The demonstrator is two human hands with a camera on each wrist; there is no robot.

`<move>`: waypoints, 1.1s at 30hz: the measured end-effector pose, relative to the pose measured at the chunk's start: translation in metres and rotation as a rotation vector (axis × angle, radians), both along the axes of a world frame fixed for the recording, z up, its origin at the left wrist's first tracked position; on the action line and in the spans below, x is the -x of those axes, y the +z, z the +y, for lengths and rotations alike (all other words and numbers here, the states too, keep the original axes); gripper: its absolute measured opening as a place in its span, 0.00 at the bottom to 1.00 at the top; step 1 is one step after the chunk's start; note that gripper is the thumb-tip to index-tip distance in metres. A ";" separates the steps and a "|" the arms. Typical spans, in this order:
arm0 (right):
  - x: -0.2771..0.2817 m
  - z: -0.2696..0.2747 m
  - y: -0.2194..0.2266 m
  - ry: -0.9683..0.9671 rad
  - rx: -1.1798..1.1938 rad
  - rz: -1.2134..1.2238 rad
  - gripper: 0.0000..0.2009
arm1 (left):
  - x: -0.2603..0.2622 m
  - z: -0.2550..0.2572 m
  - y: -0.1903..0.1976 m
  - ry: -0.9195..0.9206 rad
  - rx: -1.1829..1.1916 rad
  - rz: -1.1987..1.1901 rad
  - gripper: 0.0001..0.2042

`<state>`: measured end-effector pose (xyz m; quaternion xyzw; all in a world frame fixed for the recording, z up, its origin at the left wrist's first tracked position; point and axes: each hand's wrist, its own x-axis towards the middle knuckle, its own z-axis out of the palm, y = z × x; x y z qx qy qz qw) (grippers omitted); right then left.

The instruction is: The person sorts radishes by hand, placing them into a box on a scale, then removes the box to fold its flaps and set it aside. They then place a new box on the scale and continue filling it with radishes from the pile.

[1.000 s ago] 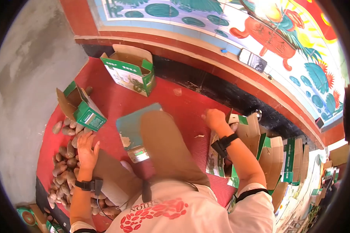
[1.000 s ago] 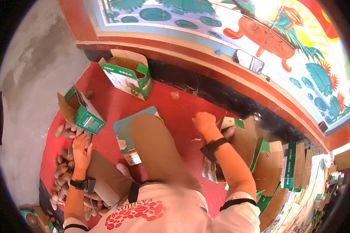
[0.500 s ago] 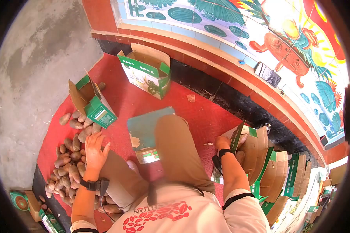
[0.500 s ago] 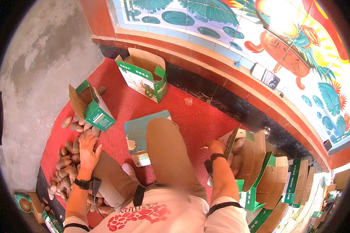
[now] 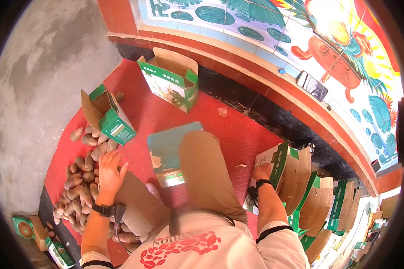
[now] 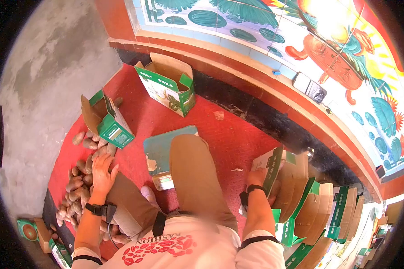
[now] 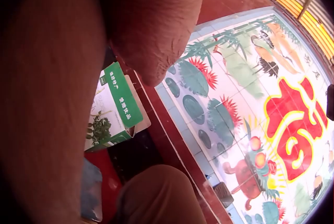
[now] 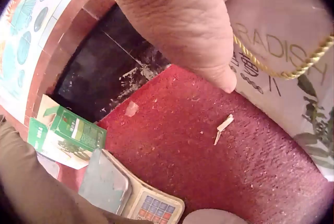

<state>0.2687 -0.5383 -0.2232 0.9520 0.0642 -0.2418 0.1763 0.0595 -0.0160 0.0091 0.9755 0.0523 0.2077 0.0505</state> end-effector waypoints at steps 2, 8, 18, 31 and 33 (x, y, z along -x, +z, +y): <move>-0.001 -0.022 -0.025 0.011 0.021 -0.060 0.17 | 0.003 0.002 -0.002 0.005 -0.002 -0.004 0.16; 0.002 -0.066 -0.015 -0.004 0.002 -0.124 0.15 | 0.011 0.004 0.003 0.022 0.021 -0.005 0.15; -0.015 -0.092 -0.034 0.034 0.157 -0.032 0.20 | 0.033 0.009 0.006 0.074 0.023 -0.029 0.15; -0.060 0.022 0.078 0.060 -0.319 0.001 0.18 | 0.020 0.004 0.007 0.009 0.062 -0.111 0.16; -0.072 0.034 0.097 0.130 -0.384 -0.129 0.16 | 0.015 0.003 0.006 -0.018 0.066 -0.130 0.15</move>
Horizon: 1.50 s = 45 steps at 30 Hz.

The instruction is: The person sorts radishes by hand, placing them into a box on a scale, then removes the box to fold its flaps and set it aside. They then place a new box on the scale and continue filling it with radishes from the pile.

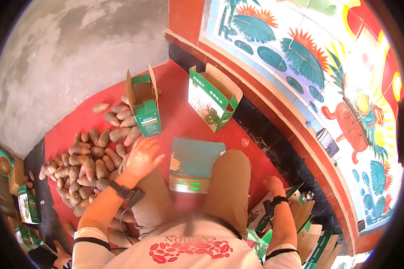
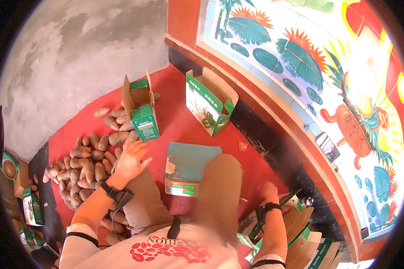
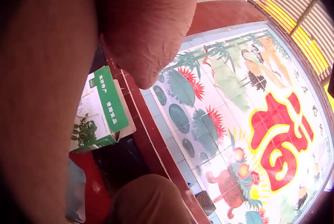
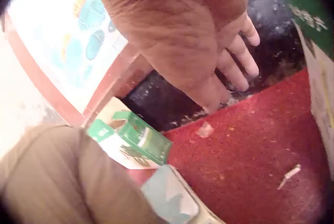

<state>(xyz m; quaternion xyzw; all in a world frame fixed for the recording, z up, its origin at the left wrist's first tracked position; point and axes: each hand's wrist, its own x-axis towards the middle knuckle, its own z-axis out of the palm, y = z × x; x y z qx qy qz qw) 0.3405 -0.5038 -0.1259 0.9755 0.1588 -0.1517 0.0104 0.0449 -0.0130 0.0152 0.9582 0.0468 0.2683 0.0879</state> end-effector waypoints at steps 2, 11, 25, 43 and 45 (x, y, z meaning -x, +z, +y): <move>-0.015 0.014 0.026 0.055 -0.080 -0.103 0.14 | -0.006 0.000 -0.006 -0.019 -0.003 -0.018 0.15; 0.011 0.155 0.185 0.272 -0.615 -0.334 0.11 | -0.020 0.000 -0.020 -0.054 -0.003 -0.057 0.16; -0.025 0.313 0.154 0.564 -0.811 -0.101 0.11 | -0.025 -0.001 -0.018 -0.005 -0.001 0.049 0.16; 0.002 0.310 0.130 0.665 -0.730 -0.075 0.10 | -0.067 0.122 -0.028 0.351 -0.044 0.257 0.18; 0.003 0.304 0.131 0.666 -0.711 -0.054 0.10 | -0.074 0.153 -0.042 0.446 -0.109 0.315 0.20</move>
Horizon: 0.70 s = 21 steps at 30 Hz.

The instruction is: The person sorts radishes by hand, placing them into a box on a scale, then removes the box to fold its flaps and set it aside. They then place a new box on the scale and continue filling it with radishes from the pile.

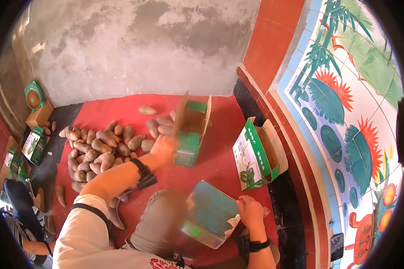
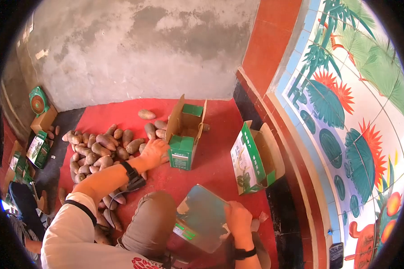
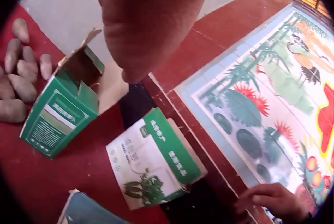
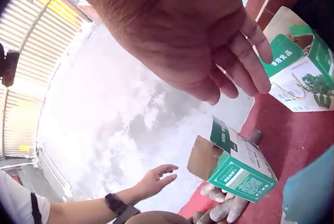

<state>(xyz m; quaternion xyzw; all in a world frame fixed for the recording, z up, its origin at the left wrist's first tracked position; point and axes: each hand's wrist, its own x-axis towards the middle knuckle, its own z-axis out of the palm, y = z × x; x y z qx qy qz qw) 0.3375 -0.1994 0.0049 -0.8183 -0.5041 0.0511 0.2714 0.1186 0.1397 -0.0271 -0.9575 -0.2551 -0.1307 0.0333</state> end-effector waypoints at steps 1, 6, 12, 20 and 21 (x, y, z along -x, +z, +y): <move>0.000 -0.003 0.000 0.000 0.015 0.006 0.10 | -0.004 0.012 -0.006 0.049 -0.011 0.068 0.21; -0.002 -0.012 0.000 -0.040 0.087 -0.051 0.11 | -0.023 0.046 -0.031 0.176 -0.222 0.298 0.26; -0.003 -0.015 -0.004 -0.089 0.112 -0.038 0.10 | -0.044 0.091 -0.058 0.167 -0.335 0.408 0.22; -0.001 -0.004 0.009 -0.033 0.110 -0.119 0.09 | -0.034 0.100 -0.056 -0.049 -0.395 0.254 0.04; 0.000 -0.003 0.009 -0.032 0.097 -0.112 0.09 | -0.028 0.096 -0.045 -0.042 -0.382 0.263 0.05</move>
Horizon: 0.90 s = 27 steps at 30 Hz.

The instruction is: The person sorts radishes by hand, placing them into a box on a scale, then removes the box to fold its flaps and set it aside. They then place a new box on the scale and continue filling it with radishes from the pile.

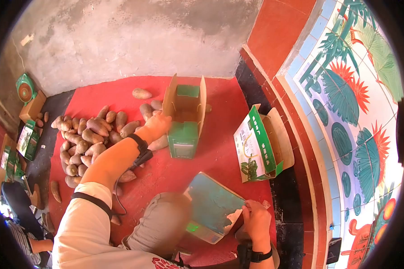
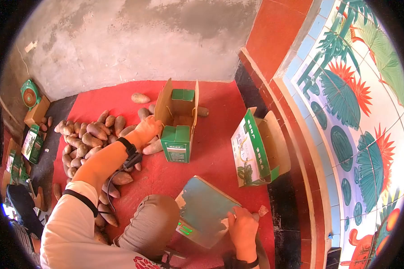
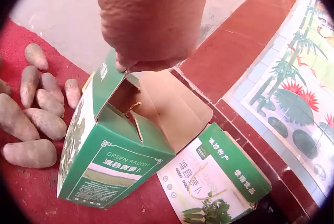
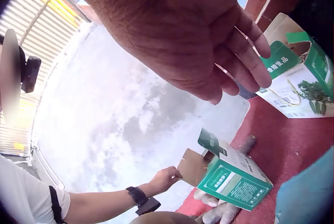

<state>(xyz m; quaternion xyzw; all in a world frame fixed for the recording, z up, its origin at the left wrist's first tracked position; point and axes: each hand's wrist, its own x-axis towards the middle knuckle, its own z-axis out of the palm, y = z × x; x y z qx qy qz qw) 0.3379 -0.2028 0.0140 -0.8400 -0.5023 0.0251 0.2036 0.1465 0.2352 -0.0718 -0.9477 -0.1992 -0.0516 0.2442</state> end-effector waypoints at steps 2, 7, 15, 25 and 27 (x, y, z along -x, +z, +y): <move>0.000 0.003 -0.002 -0.004 -0.010 0.007 0.10 | 0.012 -0.002 0.021 0.023 0.016 0.011 0.05; 0.005 0.011 -0.002 0.019 0.017 0.005 0.11 | 0.051 0.015 0.058 -0.025 -0.014 -0.152 0.05; 0.002 0.027 -0.018 0.051 0.012 -0.009 0.11 | 0.036 -0.029 0.164 -0.115 0.045 -0.463 0.02; -0.001 0.029 -0.019 0.065 -0.224 0.129 0.20 | 0.000 -0.124 0.234 -0.133 0.175 -0.262 0.05; -0.002 0.026 -0.008 0.060 -0.238 0.148 0.22 | 0.005 -0.159 0.250 -0.241 0.209 -0.245 0.05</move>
